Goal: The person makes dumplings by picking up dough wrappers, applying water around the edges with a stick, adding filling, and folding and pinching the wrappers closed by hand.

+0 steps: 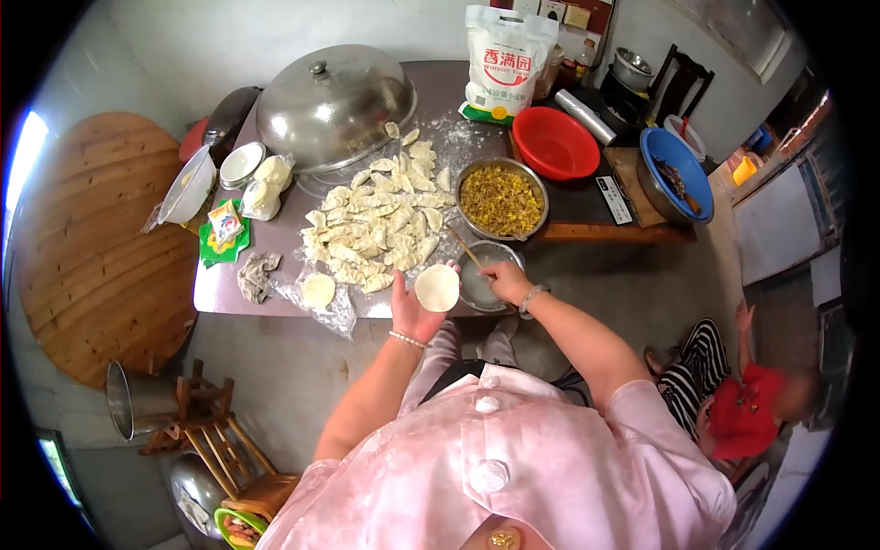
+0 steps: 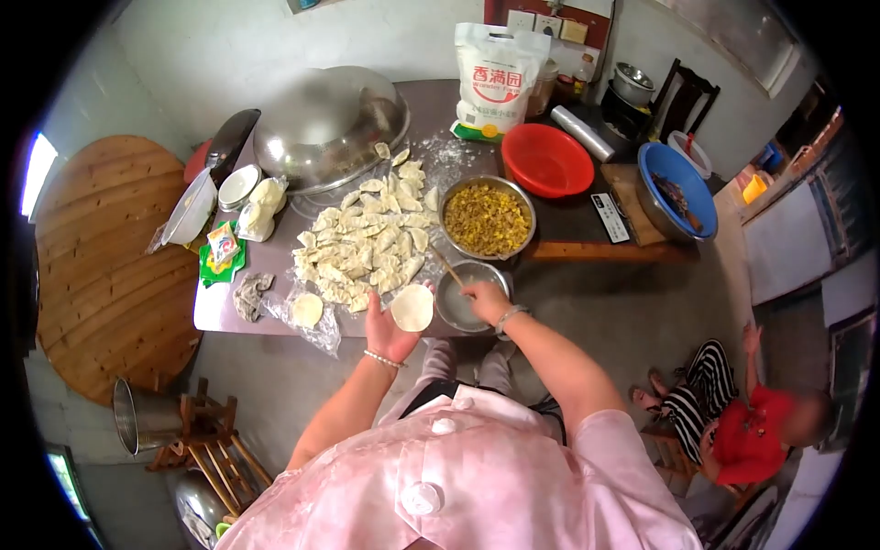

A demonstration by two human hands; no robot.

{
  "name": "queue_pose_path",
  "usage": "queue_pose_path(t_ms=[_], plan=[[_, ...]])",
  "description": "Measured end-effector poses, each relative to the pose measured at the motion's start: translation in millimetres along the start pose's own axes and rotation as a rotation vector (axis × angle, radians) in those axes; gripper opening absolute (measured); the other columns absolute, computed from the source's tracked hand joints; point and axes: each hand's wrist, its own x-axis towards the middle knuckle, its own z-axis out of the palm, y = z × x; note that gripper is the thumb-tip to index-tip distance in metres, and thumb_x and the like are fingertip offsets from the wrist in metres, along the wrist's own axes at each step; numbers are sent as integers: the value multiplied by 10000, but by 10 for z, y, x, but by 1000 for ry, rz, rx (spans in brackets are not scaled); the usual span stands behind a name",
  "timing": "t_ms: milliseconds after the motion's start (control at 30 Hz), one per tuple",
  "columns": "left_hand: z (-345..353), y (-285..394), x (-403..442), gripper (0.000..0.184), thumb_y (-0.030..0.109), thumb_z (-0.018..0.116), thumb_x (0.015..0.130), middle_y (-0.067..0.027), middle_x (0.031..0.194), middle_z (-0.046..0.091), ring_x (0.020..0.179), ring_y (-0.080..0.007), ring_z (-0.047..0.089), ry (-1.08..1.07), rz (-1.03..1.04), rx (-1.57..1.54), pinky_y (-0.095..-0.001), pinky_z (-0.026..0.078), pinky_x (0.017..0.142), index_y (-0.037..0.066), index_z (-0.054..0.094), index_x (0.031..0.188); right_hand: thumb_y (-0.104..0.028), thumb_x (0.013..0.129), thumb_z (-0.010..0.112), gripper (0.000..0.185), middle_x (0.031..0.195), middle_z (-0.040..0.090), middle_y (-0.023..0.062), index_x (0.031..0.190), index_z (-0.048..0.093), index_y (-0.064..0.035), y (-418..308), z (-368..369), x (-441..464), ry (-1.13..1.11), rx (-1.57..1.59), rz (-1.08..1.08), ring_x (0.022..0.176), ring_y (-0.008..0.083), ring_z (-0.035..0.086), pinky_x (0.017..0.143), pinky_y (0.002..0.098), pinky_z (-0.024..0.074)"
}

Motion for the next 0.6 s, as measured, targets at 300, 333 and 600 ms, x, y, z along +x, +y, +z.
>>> queue_pose_path(t_ms=[300,333,600], plan=[[62,-112,19,787,597,245,905,-218,1339,404,1240,-339,401,59,-30,-4,-422,318,1049,-79,331,1298,-252,672,758,363,614,597,126,860,542,-29,-8,-339,3,643,284,304,632,303,599,626,393,477],[80,-118,42,782,594,244,907,-218,1340,403,1242,-338,401,65,-34,-16,-422,317,1049,-77,334,1297,-258,682,755,358,604,589,127,839,540,-19,72,-328,106,688,282,318,597,288,594,595,384,476],[54,-111,74,788,600,295,894,-218,1366,375,1270,-339,367,26,-57,-26,-423,292,1063,-62,315,1323,-241,778,699,355,508,533,101,623,520,23,76,-335,61,559,706,602,344,191,498,318,294,370]])
